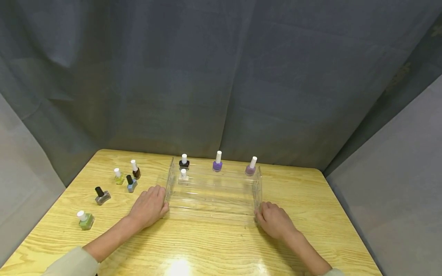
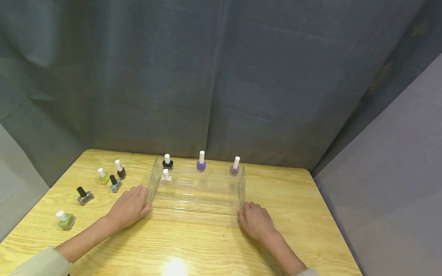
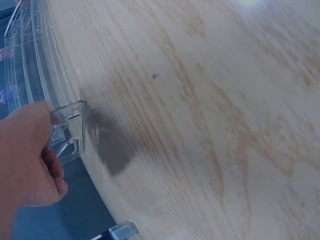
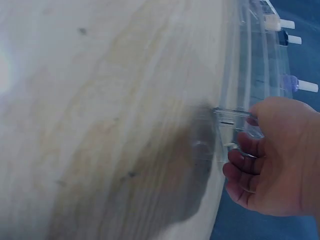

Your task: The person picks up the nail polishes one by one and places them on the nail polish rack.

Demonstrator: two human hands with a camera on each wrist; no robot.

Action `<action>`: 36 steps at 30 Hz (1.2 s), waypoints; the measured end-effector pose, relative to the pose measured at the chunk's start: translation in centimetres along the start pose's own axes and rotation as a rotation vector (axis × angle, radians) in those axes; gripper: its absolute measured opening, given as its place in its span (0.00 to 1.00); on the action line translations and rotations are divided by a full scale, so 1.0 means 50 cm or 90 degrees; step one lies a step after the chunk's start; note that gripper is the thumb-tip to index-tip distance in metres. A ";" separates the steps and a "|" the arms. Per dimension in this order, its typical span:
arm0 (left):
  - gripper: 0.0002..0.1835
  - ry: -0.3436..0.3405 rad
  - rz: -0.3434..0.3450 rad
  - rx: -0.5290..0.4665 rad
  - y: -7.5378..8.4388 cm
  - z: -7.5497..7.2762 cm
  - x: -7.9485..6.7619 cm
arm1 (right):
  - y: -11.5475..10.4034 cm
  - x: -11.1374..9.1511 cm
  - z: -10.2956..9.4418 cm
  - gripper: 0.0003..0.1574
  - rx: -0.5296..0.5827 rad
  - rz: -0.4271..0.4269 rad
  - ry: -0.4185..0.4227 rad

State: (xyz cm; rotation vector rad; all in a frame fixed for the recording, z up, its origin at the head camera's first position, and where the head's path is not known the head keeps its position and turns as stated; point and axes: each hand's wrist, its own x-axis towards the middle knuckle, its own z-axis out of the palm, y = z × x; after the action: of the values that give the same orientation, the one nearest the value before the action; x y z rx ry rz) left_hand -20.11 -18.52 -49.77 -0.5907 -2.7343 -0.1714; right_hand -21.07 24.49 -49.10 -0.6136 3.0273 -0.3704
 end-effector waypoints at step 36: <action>0.16 0.021 -0.088 -0.098 -0.040 -0.093 -0.040 | 0.012 -0.016 0.028 0.17 -0.155 -0.041 0.059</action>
State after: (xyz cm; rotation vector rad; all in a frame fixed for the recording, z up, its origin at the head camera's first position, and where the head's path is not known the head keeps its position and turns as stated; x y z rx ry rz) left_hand -17.86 -21.94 -46.19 -0.4335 -2.7465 -0.4257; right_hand -20.46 24.98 -50.64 -0.7281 3.1744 -0.0309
